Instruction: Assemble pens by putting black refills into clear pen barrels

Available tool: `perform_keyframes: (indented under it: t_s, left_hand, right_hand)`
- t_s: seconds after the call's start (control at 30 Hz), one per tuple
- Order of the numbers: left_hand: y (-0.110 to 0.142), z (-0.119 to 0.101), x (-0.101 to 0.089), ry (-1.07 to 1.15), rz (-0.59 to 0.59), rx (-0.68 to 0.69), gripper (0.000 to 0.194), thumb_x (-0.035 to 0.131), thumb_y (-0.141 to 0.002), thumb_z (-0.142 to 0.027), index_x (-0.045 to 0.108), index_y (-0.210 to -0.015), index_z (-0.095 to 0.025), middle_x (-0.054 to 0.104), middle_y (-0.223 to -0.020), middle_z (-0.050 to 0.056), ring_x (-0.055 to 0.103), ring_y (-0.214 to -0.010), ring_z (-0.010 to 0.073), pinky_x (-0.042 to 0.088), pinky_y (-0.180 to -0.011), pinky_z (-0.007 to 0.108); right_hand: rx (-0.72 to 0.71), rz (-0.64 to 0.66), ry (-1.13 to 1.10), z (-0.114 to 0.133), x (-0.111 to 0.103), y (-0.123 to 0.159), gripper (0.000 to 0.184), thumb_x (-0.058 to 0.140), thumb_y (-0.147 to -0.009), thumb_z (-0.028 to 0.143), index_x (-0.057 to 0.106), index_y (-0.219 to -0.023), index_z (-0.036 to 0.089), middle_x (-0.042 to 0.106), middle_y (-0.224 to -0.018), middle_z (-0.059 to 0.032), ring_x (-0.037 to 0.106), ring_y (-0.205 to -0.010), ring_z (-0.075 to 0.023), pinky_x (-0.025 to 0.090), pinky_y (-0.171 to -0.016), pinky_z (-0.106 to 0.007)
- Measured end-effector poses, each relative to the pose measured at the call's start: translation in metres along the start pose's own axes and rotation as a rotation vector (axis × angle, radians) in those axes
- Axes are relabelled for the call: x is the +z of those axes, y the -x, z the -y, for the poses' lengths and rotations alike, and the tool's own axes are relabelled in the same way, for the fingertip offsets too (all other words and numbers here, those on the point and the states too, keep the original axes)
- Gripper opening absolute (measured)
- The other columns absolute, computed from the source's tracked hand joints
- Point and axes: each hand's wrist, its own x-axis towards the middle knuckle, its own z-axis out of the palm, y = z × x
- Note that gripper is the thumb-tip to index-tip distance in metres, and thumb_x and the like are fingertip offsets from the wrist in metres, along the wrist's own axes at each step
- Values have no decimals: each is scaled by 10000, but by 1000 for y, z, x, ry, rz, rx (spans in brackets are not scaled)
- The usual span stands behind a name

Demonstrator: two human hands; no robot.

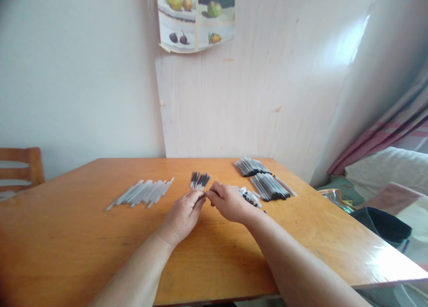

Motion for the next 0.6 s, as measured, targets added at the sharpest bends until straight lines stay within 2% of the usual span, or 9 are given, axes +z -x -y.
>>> perform_keyframes:
  t_s: [0.13,0.23,0.4,0.47,0.6]
  left_hand:
    - [0,-1,1,13,19,14,179,400,-964,-255,576,-983,-224,657,-989,62,613,-955,193,480,-831,318]
    - [0,-1,1,32,16,10,179,405,-964,-255,572,-1023,-227,656,-1021,61,606,-989,193,470,-873,329]
    - [0,0,2,27,-3,-19,172,410,-961,-252,571,-1007,-215,655,-1009,68,610,-974,194,472,-858,326]
    - [0,0,2,18,-2,-22,166,415,-959,-254,572,-993,-214,657,-994,68,614,-953,193,475,-838,319]
    - [0,-1,2,24,5,-17,156,426,-953,-248,576,-987,-219,662,-1007,63,615,-964,190,474,-843,314]
  right_hand:
    - [-16,-6,88,-5,3,-1,378,380,-954,452,528,-716,197,583,-641,7,518,-600,-110,333,-559,-231]
    - [-7,-15,56,-7,5,-2,445,335,-961,501,516,-694,195,561,-625,8,503,-590,-111,324,-555,-236]
    - [-38,-90,-35,-7,5,-1,311,437,-928,470,543,-834,193,594,-718,6,516,-650,-117,344,-572,-227]
    - [-41,-102,-9,-8,7,-1,299,452,-922,452,539,-799,194,581,-688,8,505,-633,-118,332,-560,-231]
    - [-15,-83,48,-10,9,-2,402,392,-944,480,521,-689,198,551,-612,9,489,-580,-118,311,-547,-244]
